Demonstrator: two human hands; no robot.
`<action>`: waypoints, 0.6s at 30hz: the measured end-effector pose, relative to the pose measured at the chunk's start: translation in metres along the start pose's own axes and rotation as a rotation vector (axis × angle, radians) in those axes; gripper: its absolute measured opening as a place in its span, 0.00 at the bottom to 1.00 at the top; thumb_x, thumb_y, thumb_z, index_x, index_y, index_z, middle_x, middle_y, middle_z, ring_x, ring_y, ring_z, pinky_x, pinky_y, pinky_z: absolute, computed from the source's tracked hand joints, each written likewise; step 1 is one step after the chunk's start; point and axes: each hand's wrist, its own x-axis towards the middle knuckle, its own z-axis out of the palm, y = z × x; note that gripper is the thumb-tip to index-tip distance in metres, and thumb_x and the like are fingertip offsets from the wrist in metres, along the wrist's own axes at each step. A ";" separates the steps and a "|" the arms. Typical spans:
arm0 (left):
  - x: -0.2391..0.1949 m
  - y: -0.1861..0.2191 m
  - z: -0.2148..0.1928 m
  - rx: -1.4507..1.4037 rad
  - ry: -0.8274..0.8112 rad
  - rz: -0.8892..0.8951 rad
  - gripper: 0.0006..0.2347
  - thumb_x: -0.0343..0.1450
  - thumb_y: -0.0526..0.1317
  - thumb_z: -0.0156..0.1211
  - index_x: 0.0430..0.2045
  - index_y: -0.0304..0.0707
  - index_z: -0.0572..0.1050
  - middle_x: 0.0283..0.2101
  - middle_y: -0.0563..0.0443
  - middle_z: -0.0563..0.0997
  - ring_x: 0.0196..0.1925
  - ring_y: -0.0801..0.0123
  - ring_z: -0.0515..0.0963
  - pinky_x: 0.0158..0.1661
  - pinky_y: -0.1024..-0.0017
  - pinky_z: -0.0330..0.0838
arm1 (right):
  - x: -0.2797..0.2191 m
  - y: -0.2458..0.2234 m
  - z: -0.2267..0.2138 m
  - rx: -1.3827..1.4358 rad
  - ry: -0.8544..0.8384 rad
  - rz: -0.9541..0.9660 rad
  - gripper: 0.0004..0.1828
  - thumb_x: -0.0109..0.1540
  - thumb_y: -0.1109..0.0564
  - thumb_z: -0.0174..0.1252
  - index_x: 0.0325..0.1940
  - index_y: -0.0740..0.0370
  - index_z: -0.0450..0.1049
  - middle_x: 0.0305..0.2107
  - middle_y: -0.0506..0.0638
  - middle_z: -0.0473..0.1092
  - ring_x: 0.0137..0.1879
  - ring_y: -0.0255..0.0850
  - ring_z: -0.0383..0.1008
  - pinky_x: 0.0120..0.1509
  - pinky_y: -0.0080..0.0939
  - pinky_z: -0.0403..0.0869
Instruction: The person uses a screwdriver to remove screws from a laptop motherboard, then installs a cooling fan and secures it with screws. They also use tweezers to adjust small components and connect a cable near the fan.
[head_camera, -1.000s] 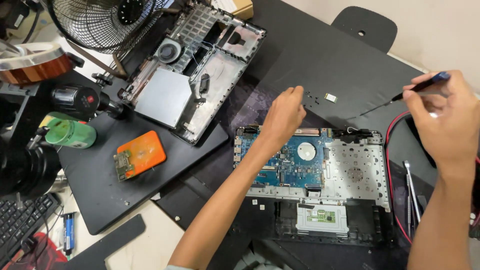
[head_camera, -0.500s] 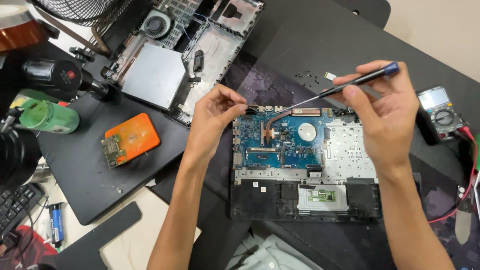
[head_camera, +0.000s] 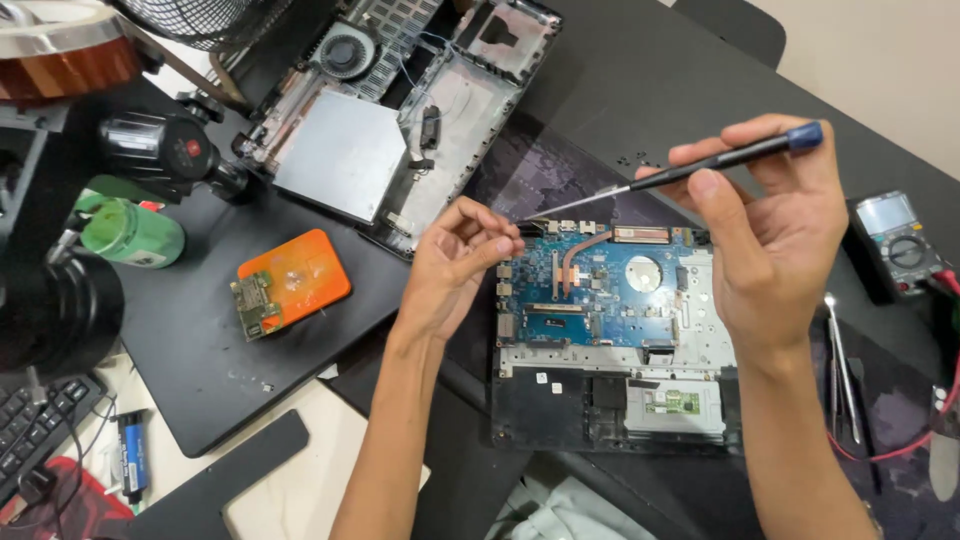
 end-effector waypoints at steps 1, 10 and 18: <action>0.000 0.002 -0.002 0.004 0.002 0.008 0.09 0.69 0.24 0.66 0.35 0.33 0.72 0.41 0.45 0.80 0.45 0.65 0.82 0.51 0.67 0.78 | 0.001 0.003 0.002 0.006 -0.006 -0.004 0.13 0.72 0.70 0.54 0.58 0.66 0.63 0.46 0.56 0.71 0.53 0.41 0.78 0.64 0.48 0.82; -0.003 -0.013 -0.015 -0.107 0.014 -0.023 0.09 0.69 0.25 0.67 0.36 0.35 0.72 0.41 0.45 0.81 0.43 0.65 0.82 0.50 0.67 0.77 | -0.008 0.013 -0.003 0.016 -0.008 0.012 0.12 0.71 0.71 0.52 0.56 0.64 0.62 0.42 0.54 0.69 0.51 0.40 0.78 0.62 0.55 0.80; -0.001 -0.013 -0.012 -0.070 0.067 -0.033 0.08 0.69 0.27 0.68 0.34 0.35 0.72 0.40 0.45 0.81 0.42 0.65 0.81 0.49 0.65 0.76 | -0.010 0.027 -0.015 0.001 -0.059 0.050 0.12 0.73 0.73 0.53 0.56 0.68 0.60 0.46 0.62 0.73 0.54 0.51 0.81 0.61 0.48 0.83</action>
